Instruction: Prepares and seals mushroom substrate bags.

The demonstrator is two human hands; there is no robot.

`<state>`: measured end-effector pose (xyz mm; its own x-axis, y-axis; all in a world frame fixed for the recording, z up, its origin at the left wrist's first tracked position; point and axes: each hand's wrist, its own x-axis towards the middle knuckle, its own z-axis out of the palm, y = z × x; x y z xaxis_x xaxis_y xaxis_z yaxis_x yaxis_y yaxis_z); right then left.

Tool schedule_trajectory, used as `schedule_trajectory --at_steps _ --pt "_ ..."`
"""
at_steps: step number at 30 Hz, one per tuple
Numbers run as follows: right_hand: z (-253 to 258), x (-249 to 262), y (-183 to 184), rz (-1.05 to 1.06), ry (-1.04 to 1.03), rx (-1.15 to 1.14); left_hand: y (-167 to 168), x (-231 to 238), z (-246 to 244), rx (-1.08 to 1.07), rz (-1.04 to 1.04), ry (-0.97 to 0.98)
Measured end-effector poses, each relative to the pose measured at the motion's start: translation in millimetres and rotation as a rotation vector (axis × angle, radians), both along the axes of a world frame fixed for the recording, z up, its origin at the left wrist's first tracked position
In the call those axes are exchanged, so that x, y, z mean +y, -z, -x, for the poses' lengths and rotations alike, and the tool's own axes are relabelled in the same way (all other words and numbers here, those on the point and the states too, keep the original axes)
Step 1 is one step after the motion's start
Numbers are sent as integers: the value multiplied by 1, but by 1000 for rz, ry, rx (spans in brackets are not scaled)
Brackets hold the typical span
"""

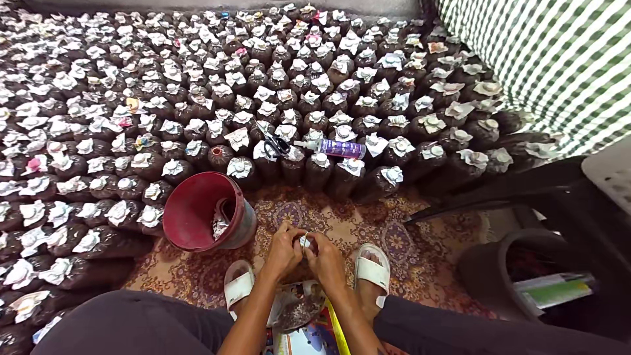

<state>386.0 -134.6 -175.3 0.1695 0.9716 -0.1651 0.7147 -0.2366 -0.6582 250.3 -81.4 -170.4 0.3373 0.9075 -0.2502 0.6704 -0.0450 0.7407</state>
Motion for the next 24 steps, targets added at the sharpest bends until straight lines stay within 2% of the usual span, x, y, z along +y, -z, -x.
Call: schedule_trajectory --at_steps 3,6,7,9,11,15,20,24 --pt "-1 0 3 -9 1 17 15 2 11 -26 -10 -83" --pt "-1 1 4 28 0 27 20 6 27 175 10 -193" --pt "-2 1 4 49 -3 27 19 5 30 212 -45 -257" --pt "-2 3 2 67 -5 19 10 2 26 150 -253 -353" --pt "-1 2 1 66 -9 8 -5 -2 13 31 -348 -277" --pt "2 3 -8 78 -19 -58 -11 -12 -12 88 -127 -89" --pt "4 -1 8 -35 -9 -34 7 -17 -16 141 -228 -160" --pt "1 -4 29 -144 67 116 1 -6 -10 33 14 -210"
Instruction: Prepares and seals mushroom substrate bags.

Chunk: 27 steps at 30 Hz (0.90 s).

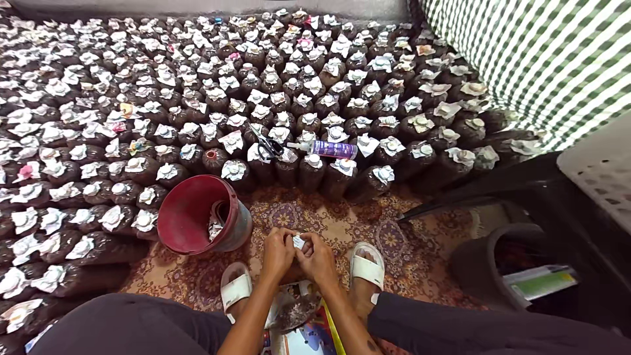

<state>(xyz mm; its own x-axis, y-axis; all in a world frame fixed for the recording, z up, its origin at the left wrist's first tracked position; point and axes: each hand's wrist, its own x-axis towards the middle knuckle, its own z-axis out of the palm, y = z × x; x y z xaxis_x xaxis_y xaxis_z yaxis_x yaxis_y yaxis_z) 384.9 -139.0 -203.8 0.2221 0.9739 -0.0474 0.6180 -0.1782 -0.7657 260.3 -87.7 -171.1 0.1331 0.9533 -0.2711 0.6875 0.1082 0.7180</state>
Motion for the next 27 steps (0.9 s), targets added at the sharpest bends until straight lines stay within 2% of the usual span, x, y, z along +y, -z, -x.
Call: schedule_trajectory --at_steps 3,7,11,15,19,22,27 --pt "-1 0 2 20 16 58 2 11 7 -81 120 -5" --pt "-1 2 5 10 1 52 9 15 7 -111 167 -48" --pt "1 3 0 102 -69 -36 8 8 -1 54 77 -10" --pt "3 7 -8 206 -98 -141 -3 6 -7 290 148 102" --pt "9 13 -10 222 -87 -168 -5 -4 2 245 -67 102" --pt "11 9 -6 183 -71 -109 -14 -6 1 220 -6 187" --pt "7 6 -2 193 -62 -81 -22 5 -10 332 20 293"
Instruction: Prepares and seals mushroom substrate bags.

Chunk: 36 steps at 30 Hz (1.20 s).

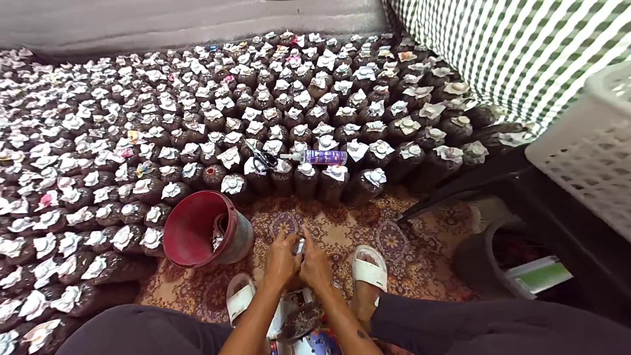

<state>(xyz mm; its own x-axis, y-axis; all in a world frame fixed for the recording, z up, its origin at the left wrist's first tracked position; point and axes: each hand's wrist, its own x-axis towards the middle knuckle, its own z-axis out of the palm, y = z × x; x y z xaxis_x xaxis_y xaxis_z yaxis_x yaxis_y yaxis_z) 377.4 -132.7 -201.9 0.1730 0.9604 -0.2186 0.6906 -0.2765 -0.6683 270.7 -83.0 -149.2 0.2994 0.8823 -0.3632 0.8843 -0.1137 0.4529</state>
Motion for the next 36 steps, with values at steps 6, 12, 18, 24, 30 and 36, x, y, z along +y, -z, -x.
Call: schedule_trajectory --at_steps 6,12,18,24,30,36 --pt "-8 -10 -20 65 -49 36 -5 21 5 25 70 113" --pt "-48 -13 -67 392 -256 -57 0 51 24 -24 96 124" --pt "-69 -11 -41 141 141 926 13 50 40 -174 131 109" --pt "-54 1 -31 173 319 1308 30 28 24 -122 9 116" --pt "-44 7 -13 -1 374 946 30 7 16 -91 -111 125" --pt "-27 10 -12 -49 62 307 29 6 25 -258 -31 132"
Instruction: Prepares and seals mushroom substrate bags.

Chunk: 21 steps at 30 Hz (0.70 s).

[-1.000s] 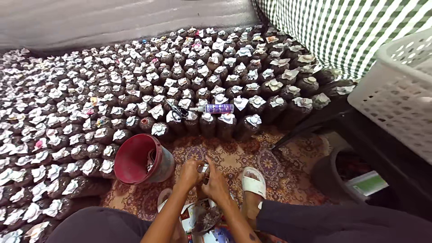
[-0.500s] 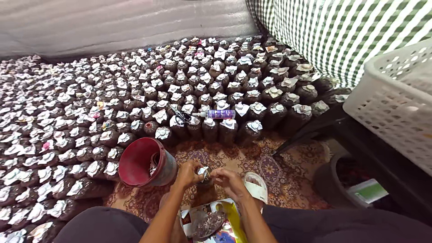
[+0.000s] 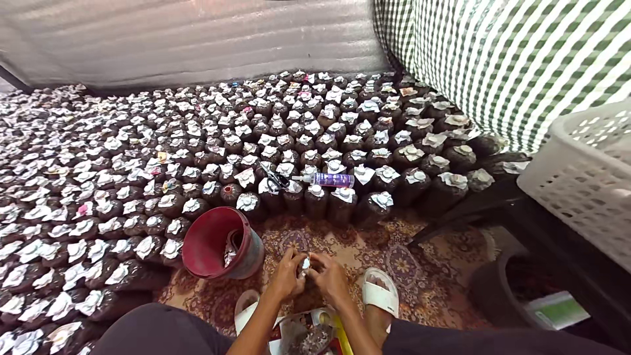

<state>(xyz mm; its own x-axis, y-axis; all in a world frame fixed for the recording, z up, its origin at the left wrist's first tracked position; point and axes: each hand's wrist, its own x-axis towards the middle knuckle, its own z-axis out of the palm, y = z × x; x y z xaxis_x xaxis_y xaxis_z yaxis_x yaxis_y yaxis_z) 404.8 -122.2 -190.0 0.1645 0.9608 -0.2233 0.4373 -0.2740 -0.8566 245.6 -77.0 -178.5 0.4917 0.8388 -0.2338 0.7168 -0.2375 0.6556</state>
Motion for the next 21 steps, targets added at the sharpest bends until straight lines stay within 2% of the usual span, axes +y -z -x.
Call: schedule_trajectory --at_steps 3,6,9,12,14,16,20,21 --pt "14 -1 -5 -8 -75 -238 3 2 6 -115 67 -64" --pt "25 -1 -2 -80 -44 -362 10 0 -1 -110 13 -201" --pt "30 -2 5 -158 12 -392 16 0 -14 -86 -118 -401" --pt "28 -4 11 -186 45 -345 11 15 -15 -122 -148 -460" --pt "28 -5 13 -166 37 -313 13 25 -4 -70 -116 -431" --pt "26 -1 14 -136 28 -287 12 28 10 81 -119 -310" --pt "16 14 2 -32 29 -239 16 5 22 174 -420 -66" --pt "13 20 -1 -2 18 -237 12 -1 21 198 -428 -37"
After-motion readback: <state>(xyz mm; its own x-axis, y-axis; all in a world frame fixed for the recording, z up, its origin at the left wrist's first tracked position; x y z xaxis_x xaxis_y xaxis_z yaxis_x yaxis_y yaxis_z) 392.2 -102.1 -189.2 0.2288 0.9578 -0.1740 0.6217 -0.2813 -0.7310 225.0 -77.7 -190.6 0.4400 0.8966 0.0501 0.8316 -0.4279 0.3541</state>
